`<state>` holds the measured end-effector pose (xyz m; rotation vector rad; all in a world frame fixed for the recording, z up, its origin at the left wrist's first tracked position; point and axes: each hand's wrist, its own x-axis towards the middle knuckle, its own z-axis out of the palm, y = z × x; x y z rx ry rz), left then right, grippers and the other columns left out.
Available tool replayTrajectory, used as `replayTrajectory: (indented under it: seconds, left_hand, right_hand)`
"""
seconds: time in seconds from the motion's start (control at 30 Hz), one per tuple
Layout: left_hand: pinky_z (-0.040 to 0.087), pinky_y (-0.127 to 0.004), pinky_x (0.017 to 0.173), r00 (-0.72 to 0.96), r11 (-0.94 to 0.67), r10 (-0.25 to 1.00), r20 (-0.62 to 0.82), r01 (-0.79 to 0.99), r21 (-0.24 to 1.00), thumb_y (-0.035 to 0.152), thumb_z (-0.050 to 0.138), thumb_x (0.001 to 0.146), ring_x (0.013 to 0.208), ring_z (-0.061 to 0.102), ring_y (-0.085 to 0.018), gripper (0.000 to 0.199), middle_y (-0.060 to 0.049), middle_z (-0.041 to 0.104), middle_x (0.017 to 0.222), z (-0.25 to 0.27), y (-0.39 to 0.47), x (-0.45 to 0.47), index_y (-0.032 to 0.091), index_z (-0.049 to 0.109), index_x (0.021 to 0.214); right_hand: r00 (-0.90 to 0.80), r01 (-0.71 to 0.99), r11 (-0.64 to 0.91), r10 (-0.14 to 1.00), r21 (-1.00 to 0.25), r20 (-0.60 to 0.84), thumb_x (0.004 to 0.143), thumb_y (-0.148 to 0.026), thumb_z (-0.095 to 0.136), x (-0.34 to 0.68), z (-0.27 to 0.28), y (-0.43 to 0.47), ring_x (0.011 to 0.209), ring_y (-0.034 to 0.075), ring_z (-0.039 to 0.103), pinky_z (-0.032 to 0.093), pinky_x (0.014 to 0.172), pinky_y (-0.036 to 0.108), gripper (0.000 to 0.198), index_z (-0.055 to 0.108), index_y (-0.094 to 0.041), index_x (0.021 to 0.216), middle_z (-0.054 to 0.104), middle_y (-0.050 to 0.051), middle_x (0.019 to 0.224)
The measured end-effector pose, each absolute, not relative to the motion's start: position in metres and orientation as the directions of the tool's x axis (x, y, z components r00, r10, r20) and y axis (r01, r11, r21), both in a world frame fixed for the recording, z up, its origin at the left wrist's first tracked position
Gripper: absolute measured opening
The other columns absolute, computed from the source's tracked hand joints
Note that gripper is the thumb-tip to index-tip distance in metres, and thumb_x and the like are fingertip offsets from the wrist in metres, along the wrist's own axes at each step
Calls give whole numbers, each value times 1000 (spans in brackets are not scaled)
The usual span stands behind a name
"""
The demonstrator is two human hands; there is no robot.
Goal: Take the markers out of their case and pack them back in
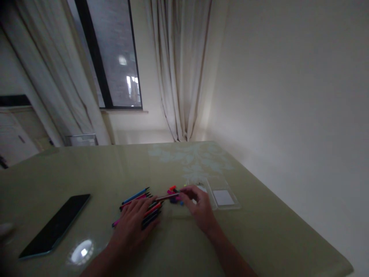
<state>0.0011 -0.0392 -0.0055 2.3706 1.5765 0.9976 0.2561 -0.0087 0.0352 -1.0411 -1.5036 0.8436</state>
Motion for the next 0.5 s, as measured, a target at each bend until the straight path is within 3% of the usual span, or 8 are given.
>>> replayTrajectory:
  seconds: [0.07, 0.13, 0.3, 0.5]
  left_hand:
    - [41, -58, 108, 295, -448, 857, 422, 831, 330, 38, 72, 89, 128, 57, -36, 56, -7, 64, 142, -11, -35, -4, 35, 57, 143]
    - [39, -56, 108, 330, -456, 858, 394, 841, 290, 37, 65, 93, 128, 56, -33, 47, -5, 64, 142, -14, -29, -10, 37, 59, 140]
    - [43, -49, 105, 306, -438, 861, 407, 852, 287, 35, 63, 96, 123, 59, -30, 31, -5, 70, 130, -17, -14, -22, 31, 67, 127]
    - [44, -49, 106, 287, -448, 837, 466, 849, 282, 30, 63, 96, 128, 57, -31, 19, -7, 65, 137, -22, -8, -29, 27, 68, 114]
  right_hand:
    - [-10, 186, 360, 931, -914, 365, 84, -47, 76, 268, 35, -1, 78, 20, 70, 56, 70, 30, 30, 72, -18, 92, 74, 6, 84]
    - [-126, 249, 360, 933, -899, 338, 84, -43, 76, 276, 37, 1, 73, 18, 67, 53, 67, 28, 26, 70, -18, 88, 71, 4, 78]
    - [-461, 392, 441, 854, -808, 242, 84, -26, 71, 271, 39, -10, 77, 18, 66, 51, 72, 27, 8, 72, -19, 88, 71, 3, 82]
    - [-556, 563, 547, 805, -619, 205, 77, -13, 71, 268, 32, -17, 83, 20, 65, 49, 78, 30, 18, 73, -22, 93, 71, 3, 87]
